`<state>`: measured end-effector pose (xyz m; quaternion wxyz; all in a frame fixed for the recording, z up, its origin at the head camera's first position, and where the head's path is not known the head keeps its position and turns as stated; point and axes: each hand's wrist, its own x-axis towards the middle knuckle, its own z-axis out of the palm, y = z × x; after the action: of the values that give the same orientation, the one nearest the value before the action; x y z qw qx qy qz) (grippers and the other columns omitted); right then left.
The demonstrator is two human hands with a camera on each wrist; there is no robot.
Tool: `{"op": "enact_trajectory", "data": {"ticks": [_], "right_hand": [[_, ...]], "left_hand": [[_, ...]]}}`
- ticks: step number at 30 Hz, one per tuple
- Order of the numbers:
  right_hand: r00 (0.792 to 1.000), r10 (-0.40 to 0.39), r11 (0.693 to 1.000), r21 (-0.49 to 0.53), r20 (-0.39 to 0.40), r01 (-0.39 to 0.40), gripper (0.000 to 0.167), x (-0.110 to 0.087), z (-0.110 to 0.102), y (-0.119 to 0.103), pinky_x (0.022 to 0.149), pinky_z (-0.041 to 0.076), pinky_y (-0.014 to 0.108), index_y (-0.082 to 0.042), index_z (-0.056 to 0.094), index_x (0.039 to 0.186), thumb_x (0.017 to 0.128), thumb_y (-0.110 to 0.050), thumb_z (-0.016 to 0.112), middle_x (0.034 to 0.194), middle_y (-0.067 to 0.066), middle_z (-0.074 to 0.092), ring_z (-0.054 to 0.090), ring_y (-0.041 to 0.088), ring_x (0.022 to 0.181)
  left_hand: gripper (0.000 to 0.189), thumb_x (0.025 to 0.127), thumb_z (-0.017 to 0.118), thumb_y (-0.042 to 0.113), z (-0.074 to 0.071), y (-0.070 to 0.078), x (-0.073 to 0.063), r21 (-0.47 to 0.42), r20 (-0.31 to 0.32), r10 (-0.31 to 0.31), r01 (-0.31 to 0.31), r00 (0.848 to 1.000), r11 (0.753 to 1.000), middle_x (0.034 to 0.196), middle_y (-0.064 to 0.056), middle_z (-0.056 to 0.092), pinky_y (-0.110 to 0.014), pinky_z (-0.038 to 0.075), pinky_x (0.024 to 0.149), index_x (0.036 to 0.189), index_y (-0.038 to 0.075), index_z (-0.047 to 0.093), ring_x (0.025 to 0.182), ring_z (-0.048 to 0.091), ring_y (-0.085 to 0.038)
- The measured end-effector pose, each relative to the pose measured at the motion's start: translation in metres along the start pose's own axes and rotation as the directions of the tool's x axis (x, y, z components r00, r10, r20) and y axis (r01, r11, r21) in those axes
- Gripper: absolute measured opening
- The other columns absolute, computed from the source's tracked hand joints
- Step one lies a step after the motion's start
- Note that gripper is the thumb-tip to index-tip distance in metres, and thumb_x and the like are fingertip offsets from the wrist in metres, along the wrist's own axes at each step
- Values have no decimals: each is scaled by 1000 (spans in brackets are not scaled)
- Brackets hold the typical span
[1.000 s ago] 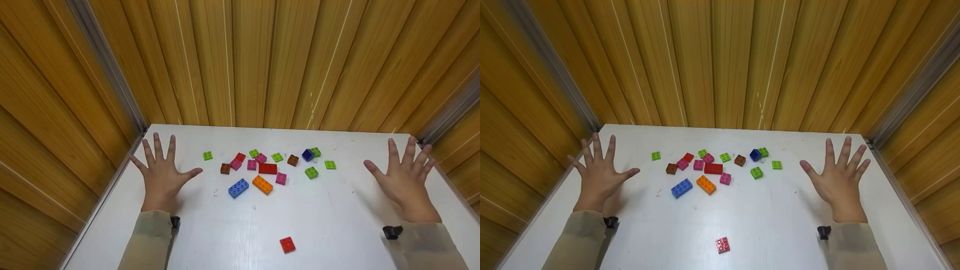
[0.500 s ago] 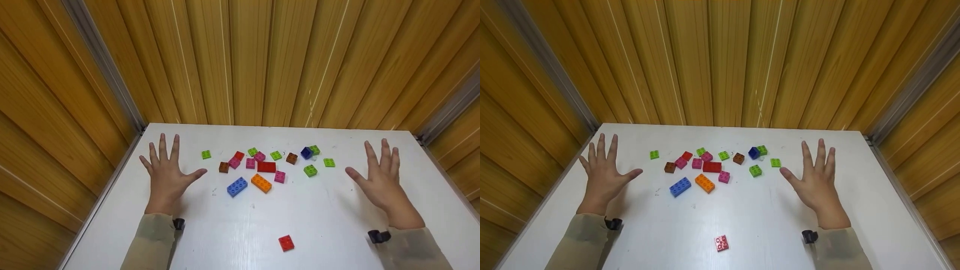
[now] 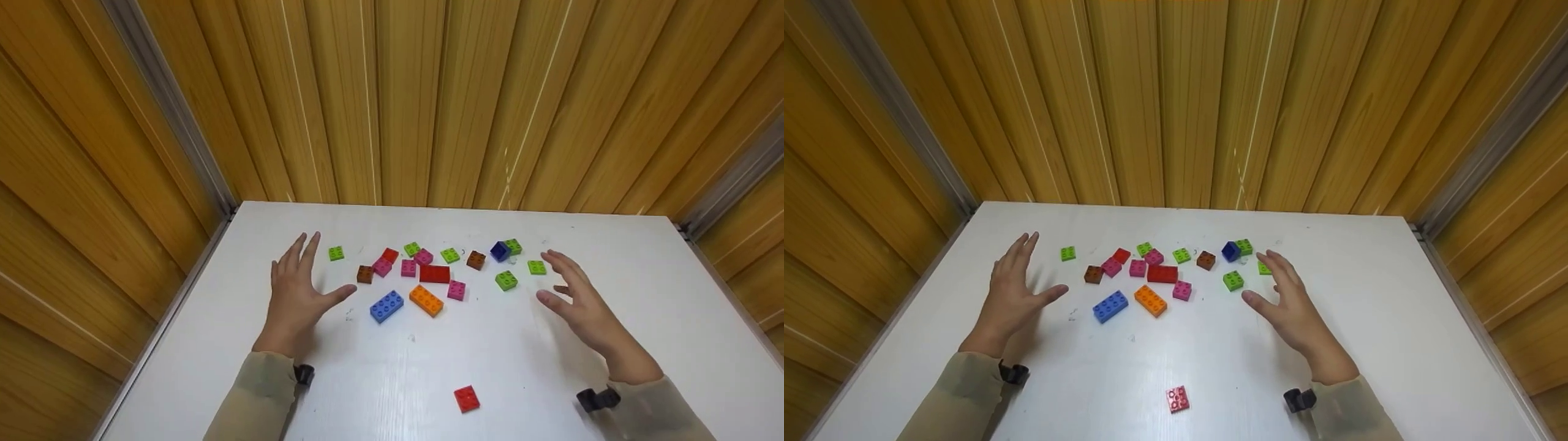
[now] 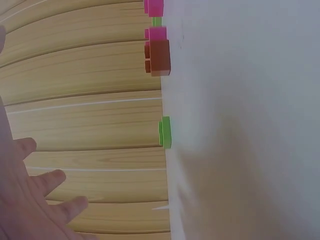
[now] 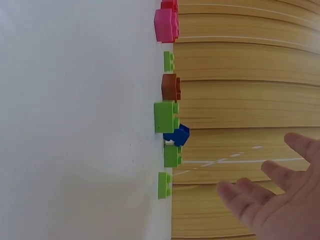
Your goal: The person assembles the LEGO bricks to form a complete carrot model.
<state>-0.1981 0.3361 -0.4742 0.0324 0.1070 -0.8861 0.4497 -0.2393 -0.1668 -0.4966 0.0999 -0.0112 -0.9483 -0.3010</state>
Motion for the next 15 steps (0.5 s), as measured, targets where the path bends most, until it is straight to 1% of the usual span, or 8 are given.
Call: {"op": "enact_trajectory", "data": {"ticks": [1,3,6,9,11,13,15], "right_hand": [[1000,-11,1000,5,7,11,72,-1,2,-1,118,40,19,-10,37,176,112,-27,68,187,22,22,29,51,168],[999,-32,999,23,19,32,71,-2,6,-2,110,40,8,-9,40,174,111,-23,70,185,22,27,34,49,164],[998,-52,998,48,31,50,72,-3,11,-3,110,44,10,-9,41,173,109,-19,72,183,21,33,41,47,160],[997,-66,996,69,32,64,73,-5,16,-4,109,49,12,-10,42,173,108,-16,74,180,20,38,48,41,156],[997,-74,993,97,34,70,73,-6,19,-4,109,51,13,-11,45,172,106,-15,76,178,18,41,53,30,154],[995,-91,987,134,41,85,72,-6,23,-4,109,54,16,-11,46,171,105,-13,77,176,17,44,57,17,149],[992,-115,980,171,52,105,72,-6,27,-4,109,56,18,-11,48,170,104,-10,78,174,18,47,58,4,145]], "left_hand": [[127,82,89,73,0,1,-1,-17,5,-2,2,1000,1000,191,-7,19,-77,10,139,182,36,21,176,19,-42],[124,82,90,72,1,3,-2,-58,18,-13,14,1000,998,190,-6,21,-77,19,138,181,37,24,176,21,-41],[120,83,92,68,3,5,-4,-113,34,-28,31,999,993,189,-5,26,-76,31,133,179,36,30,175,25,-40],[115,83,94,66,6,8,-5,-150,56,-37,45,998,988,187,-6,30,-73,37,131,177,34,36,174,29,-40],[113,83,94,66,8,11,-6,-169,80,-42,55,996,984,186,-6,32,-71,38,131,176,33,39,173,31,-41],[113,82,94,67,10,13,-7,-187,108,-45,64,993,980,185,-5,33,-70,39,131,175,33,41,173,32,-40],[113,81,95,68,11,16,-8,-203,134,-53,80,990,976,185,-4,35,-69,39,132,174,33,42,173,33,-39]]}}
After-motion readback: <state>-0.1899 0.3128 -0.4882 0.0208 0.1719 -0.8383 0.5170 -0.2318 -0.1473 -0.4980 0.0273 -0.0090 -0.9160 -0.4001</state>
